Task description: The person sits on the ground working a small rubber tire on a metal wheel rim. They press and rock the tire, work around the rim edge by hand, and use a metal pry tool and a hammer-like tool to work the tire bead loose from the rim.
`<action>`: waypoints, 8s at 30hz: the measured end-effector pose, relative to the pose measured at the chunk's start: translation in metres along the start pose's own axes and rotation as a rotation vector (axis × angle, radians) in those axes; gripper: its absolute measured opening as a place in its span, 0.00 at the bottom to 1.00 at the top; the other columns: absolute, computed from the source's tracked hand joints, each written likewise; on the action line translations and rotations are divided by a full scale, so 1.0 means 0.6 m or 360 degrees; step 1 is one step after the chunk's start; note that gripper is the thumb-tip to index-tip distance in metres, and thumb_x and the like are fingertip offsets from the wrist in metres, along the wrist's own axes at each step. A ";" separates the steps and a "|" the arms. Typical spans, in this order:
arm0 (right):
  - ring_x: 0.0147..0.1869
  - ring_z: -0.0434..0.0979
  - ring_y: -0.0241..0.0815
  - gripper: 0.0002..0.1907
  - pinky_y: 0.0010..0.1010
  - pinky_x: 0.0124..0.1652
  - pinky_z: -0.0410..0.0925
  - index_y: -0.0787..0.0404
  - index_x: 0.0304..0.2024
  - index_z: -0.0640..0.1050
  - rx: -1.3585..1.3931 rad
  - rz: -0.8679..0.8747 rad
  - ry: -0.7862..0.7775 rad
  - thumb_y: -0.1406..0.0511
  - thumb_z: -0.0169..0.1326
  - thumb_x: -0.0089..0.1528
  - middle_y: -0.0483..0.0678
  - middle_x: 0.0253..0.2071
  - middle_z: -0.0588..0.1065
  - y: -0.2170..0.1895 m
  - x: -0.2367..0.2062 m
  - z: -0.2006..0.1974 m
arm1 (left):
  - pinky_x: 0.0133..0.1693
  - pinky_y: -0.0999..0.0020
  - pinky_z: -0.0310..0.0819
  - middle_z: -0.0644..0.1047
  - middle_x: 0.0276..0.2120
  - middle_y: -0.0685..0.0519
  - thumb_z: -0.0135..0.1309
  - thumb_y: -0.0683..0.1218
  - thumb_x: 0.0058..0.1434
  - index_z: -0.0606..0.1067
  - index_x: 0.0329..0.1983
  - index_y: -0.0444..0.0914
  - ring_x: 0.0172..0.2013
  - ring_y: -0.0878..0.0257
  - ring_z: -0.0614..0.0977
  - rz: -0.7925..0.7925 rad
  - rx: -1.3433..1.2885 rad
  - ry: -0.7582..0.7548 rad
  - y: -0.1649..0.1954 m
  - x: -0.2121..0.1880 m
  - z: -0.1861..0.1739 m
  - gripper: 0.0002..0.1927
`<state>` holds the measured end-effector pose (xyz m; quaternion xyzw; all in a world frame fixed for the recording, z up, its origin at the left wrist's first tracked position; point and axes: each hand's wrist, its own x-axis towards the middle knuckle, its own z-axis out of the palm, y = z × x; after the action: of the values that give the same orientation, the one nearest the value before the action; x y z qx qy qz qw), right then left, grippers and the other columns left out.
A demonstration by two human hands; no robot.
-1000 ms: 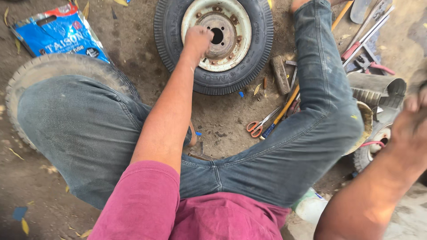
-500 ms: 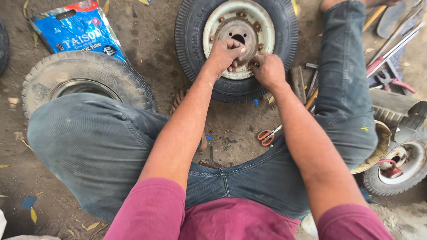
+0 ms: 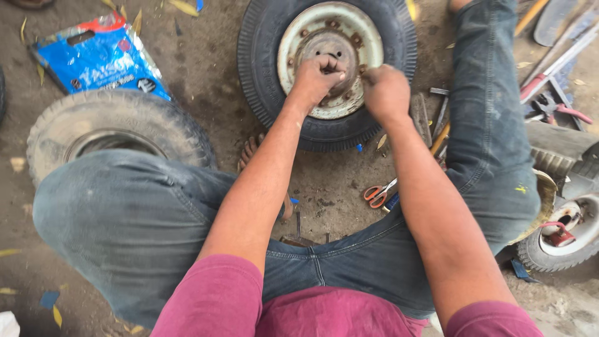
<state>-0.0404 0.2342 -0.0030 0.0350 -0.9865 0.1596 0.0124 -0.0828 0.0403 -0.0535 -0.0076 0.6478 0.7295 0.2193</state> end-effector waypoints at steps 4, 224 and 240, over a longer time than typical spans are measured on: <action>0.41 0.82 0.38 0.06 0.29 0.44 0.73 0.66 0.43 0.85 0.0925 0.0343 0.0233 0.71 0.61 0.64 0.50 0.39 0.84 0.004 0.007 -0.145 | 0.37 0.65 0.78 0.83 0.28 0.51 0.65 0.38 0.49 0.79 0.30 0.35 0.32 0.62 0.86 0.0064 0.0675 0.0000 0.020 -0.016 0.019 0.06; 0.40 0.78 0.56 0.05 0.45 0.40 0.70 0.63 0.36 0.81 0.0589 -0.0079 0.0066 0.67 0.63 0.60 0.55 0.35 0.76 -0.174 0.002 0.079 | 0.12 0.76 0.58 0.79 0.21 0.45 0.44 0.69 0.68 0.73 0.40 0.31 0.13 0.69 0.73 -0.0102 -0.0689 0.0590 0.043 -0.104 -0.113 0.34; 0.39 0.76 0.58 0.10 0.48 0.39 0.68 0.62 0.33 0.76 0.0452 0.0167 0.0087 0.64 0.63 0.61 0.53 0.34 0.72 -0.207 -0.017 0.091 | 0.12 0.77 0.59 0.78 0.21 0.45 0.43 0.68 0.69 0.72 0.41 0.30 0.13 0.69 0.73 -0.0130 -0.0691 0.0591 0.057 -0.107 -0.114 0.34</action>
<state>-0.0221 0.1000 -0.0164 -0.0195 -0.9538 0.2988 0.0258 -0.0548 -0.0464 -0.0132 -0.2140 0.5046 0.8279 0.1192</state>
